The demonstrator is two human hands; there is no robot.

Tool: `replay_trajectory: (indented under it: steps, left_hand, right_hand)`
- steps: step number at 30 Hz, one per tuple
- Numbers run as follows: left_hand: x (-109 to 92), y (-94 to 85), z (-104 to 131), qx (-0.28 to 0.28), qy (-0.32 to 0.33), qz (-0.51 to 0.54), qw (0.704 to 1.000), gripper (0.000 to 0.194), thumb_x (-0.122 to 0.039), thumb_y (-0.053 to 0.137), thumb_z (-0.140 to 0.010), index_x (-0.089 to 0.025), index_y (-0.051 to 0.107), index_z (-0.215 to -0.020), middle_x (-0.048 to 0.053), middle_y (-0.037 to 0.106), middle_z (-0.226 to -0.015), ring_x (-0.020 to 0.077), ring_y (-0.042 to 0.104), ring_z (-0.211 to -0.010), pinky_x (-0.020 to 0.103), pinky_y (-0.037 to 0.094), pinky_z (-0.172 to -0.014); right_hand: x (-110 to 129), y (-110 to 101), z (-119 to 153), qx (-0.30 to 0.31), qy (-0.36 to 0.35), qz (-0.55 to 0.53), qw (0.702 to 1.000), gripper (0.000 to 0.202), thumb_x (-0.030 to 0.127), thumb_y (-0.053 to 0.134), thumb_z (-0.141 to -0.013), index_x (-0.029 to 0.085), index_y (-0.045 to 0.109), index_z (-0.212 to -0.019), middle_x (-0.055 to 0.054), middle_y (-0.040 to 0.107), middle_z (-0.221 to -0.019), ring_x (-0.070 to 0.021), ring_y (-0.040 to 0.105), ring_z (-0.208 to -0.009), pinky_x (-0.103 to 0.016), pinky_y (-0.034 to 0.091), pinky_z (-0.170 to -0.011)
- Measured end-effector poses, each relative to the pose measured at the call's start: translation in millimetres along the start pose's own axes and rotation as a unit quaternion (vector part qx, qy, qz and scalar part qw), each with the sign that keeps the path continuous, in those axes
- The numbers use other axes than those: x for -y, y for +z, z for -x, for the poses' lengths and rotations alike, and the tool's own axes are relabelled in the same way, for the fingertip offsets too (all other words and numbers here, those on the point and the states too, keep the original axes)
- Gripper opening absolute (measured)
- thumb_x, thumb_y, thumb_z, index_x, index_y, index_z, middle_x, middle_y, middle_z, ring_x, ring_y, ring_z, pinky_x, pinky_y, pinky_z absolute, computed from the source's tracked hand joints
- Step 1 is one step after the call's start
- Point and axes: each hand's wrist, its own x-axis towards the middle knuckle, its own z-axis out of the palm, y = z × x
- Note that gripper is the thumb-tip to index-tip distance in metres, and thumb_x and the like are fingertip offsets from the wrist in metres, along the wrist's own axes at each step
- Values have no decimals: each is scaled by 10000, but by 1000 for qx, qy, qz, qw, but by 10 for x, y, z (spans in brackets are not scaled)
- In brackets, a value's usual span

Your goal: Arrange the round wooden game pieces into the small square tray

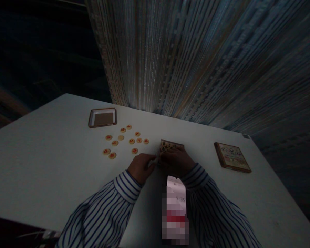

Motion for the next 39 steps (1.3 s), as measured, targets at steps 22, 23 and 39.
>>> replay_trajectory:
  steps: [22, 23, 39]
  left_hand:
    - [23, 23, 5, -6, 6, -1, 1000, 233, -194, 552, -722, -146, 629, -936, 84, 689, -847, 215, 627, -810, 344, 501, -726]
    - [22, 22, 5, -8, 8, -3, 1000, 231, -195, 551, -723, -144, 629, -935, 85, 689, -845, 215, 628, -808, 345, 502, -726]
    - [14, 12, 13, -3, 6, 2, 1000, 228, -205, 541, -738, -158, 623, -945, 74, 686, -860, 208, 622, -818, 346, 497, -737]
  right_hand:
    - [-16, 3, 1, -8, -11, 4, 1000, 179, 296, 492, -803, 205, 645, -788, -40, 679, -799, -167, 578, -777, -324, 278, -744]
    - [-13, -2, 2, -6, -12, 4, 1000, 177, 292, 493, -801, 203, 646, -787, -43, 680, -800, -167, 577, -776, -322, 280, -741]
    - [-41, 51, -5, -10, -12, 5, 1000, 190, 323, 488, -798, 207, 638, -784, -39, 679, -820, -178, 593, -809, -333, 299, -760]
